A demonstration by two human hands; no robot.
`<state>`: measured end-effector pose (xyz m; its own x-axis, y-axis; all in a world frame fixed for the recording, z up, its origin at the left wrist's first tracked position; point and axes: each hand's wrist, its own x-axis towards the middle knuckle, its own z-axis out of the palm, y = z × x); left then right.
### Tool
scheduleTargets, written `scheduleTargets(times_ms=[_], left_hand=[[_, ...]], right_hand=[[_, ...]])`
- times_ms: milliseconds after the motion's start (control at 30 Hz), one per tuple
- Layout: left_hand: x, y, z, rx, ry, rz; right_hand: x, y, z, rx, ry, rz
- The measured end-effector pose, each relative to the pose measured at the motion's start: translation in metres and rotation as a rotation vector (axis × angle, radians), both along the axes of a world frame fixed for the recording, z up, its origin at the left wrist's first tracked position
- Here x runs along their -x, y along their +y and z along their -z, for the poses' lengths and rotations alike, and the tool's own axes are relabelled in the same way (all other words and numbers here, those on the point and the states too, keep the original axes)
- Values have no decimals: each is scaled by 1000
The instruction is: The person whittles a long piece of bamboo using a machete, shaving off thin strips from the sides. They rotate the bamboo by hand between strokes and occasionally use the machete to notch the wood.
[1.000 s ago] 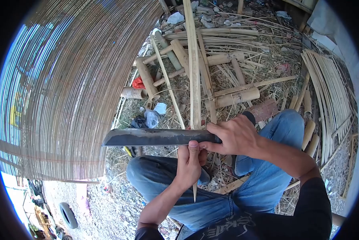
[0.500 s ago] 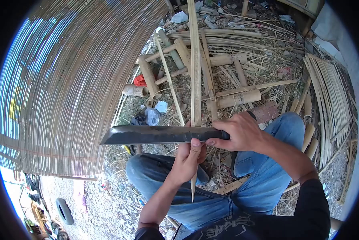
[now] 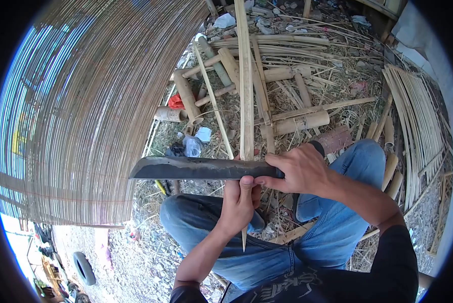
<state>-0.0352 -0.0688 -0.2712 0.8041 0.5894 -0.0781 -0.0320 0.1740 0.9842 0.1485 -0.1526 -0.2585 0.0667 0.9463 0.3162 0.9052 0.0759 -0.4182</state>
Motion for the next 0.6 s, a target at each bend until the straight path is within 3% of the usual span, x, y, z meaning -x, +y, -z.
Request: scheduleTargets(times_ms=[200, 367, 600], left_hand=[[0, 3, 2, 6, 100, 5], [-2, -1, -7, -56, 62, 5], [-2, 3, 5, -105, 64, 36]], right_hand=[[-2, 0, -3, -29, -104, 63], [-9, 1, -7, 61, 6, -59], [-11, 0, -9, 149, 75, -57]])
